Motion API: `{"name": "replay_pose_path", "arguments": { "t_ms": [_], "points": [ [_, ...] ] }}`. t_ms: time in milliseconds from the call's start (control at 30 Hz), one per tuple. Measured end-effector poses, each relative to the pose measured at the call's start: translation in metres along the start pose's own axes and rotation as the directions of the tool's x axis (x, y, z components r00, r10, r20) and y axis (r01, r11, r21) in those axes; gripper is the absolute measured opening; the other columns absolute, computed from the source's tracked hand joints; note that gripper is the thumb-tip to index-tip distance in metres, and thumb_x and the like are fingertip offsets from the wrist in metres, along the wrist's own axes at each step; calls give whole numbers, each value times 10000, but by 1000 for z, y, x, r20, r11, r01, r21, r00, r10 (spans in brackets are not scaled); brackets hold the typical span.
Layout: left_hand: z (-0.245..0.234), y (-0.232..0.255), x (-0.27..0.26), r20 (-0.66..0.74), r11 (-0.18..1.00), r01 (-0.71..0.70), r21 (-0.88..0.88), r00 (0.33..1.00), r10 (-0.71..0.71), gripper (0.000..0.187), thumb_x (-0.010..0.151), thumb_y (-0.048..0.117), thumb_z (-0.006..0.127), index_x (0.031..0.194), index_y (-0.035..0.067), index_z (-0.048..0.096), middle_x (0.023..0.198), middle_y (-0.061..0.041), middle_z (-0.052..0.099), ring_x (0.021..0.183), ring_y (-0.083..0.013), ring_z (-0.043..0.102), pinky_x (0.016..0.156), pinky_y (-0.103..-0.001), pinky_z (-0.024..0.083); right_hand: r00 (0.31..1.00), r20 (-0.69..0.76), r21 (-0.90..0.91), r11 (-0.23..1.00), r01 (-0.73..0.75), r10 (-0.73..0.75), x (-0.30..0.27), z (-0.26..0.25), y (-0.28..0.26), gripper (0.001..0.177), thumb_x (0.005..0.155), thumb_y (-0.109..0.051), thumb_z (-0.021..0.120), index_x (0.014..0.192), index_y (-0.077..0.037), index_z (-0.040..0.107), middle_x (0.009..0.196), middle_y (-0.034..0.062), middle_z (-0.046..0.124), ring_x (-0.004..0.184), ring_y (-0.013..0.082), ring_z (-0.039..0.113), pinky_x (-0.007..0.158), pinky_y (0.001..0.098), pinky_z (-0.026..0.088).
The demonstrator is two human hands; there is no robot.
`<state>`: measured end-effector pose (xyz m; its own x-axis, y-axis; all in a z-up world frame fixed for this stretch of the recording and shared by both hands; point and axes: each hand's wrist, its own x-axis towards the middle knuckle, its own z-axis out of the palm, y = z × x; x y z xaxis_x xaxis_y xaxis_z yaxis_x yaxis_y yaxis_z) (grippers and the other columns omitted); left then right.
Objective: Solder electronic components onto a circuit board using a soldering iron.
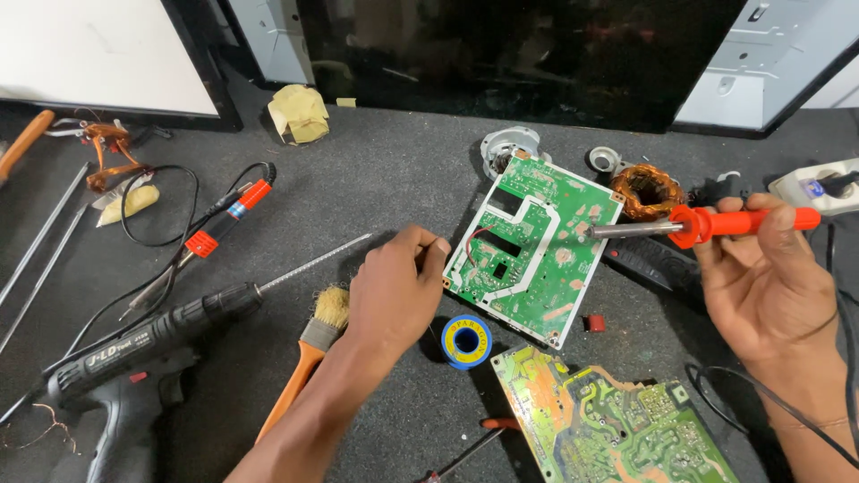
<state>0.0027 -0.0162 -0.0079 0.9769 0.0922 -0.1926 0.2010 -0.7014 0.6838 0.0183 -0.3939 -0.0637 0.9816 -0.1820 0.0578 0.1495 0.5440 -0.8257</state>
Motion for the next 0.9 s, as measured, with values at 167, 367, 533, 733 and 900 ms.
{"name": "replay_pose_path", "arguments": {
  "t_ms": [167, 367, 533, 733, 900],
  "points": [
    [5, -7, 7, -92, 997, -26, 79, 995, 33, 305, 1028, 443, 524, 890, 182, 598, 775, -31, 729, 812, -430, 644, 668, -539, 435, 1000, 0, -1, 1000, 2, -2, 1, -1, 0, 263, 1006, -328, 758, 1199, -167, 681, 1214, 24, 698, 1190, 143, 695, 1071, 319, 615],
    [-5, 4, -3, 4, 1000, -5, 17, 1000, 5, 209, 1030, 390, 543, 972, 214, 641, 813, 54, 690, 720, -213, 631, 650, -419, 449, 1000, 2, 6, 1000, 9, -9, 2, 0, -1, 255, 1010, -317, 755, 1185, -147, 679, 1202, 44, 688, 1183, 171, 694, 1055, 324, 622],
    [-8, 15, -8, 0, 998, 14, 55, 1000, -14, 311, 951, 533, 575, 994, 271, 737, 994, 97, 809, 955, -240, 750, 787, -461, 507, 1000, -17, 5, 1000, 9, -9, 2, 2, -2, 259, 994, -327, 770, 1169, -157, 681, 1182, 37, 709, 1183, 151, 710, 1036, 325, 632],
    [-7, 10, -7, 119, 996, 34, 78, 992, -43, 352, 884, 592, 644, 951, 261, 745, 1061, 91, 800, 971, -199, 734, 805, -441, 510, 1000, 25, 20, 1000, 16, -17, 1, 3, -1, 238, 1027, -303, 738, 1189, -141, 672, 1196, 57, 707, 1156, 178, 709, 1017, 325, 628],
    [-1, 1, -6, 21, 850, -127, -512, 987, 161, 187, 925, 229, 797, 815, 103, 714, 705, 21, 589, 650, -74, 471, 620, -246, 400, 999, -19, 42, 999, 29, -29, 4, -3, -4, 193, 1031, -276, 726, 1171, -147, 698, 1194, 51, 729, 1204, 150, 719, 1060, 350, 622]
  ]
}}
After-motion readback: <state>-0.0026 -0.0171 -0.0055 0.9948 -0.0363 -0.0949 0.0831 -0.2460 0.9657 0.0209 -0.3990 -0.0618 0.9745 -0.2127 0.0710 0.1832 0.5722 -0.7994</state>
